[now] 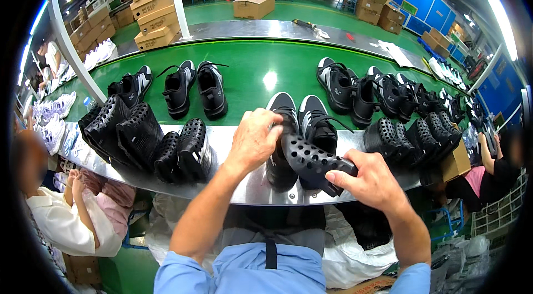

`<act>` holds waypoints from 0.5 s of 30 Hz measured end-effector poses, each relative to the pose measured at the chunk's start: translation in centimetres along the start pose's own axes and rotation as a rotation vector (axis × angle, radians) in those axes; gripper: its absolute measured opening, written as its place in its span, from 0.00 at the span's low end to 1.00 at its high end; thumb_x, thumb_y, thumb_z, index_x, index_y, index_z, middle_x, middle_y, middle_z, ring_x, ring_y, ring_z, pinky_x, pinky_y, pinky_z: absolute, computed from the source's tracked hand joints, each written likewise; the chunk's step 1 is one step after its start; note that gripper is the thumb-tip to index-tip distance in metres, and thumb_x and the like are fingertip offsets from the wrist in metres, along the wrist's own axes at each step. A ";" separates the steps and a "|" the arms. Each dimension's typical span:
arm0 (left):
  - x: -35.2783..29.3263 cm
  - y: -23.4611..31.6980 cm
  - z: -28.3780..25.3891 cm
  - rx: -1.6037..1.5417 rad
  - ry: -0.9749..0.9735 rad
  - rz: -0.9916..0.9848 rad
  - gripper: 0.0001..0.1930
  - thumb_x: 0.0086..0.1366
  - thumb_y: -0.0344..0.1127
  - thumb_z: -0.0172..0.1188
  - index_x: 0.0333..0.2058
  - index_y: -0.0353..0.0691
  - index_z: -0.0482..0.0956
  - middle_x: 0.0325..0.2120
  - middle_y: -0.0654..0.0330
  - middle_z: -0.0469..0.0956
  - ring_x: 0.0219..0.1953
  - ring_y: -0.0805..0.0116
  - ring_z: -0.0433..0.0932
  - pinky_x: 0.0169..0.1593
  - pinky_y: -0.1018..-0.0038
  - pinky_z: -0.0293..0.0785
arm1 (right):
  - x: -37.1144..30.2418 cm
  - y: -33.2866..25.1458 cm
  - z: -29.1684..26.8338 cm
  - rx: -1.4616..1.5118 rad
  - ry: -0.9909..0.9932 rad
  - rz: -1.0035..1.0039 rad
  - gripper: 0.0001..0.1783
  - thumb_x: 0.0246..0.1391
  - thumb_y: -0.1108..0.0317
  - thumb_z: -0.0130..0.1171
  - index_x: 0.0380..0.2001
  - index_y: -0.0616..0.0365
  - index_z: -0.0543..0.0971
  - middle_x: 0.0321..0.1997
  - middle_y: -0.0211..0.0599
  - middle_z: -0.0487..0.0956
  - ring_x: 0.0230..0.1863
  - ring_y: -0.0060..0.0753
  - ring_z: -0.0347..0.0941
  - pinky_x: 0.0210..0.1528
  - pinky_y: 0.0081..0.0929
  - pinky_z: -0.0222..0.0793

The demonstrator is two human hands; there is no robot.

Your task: The person places white and purple sneakers on a conveyor belt, then pulls black shoe components from a bag and inserts them into black sneakers.

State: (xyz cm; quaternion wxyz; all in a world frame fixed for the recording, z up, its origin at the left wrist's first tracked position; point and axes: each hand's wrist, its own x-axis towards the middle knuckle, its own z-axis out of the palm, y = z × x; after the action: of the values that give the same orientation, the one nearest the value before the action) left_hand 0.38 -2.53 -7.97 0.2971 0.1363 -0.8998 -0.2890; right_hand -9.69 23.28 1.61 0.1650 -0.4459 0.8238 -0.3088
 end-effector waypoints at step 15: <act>4.8 -0.1 0.1 -0.092 -0.307 -0.075 0.10 0.62 0.34 0.63 0.33 0.29 0.83 0.23 0.44 0.79 0.27 0.55 0.79 0.35 0.60 0.75 | 8.2 -1.1 3.7 -0.616 -0.079 0.000 0.22 0.55 0.54 0.64 0.29 0.69 0.84 0.35 0.59 0.85 0.43 0.58 0.84 0.49 0.48 0.79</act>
State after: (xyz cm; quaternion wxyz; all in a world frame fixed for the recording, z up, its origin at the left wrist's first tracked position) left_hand -3.45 -4.60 -5.91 0.1512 0.1104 -0.9146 -0.3584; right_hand -11.48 14.69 -0.42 0.0542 -0.4866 0.8715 -0.0270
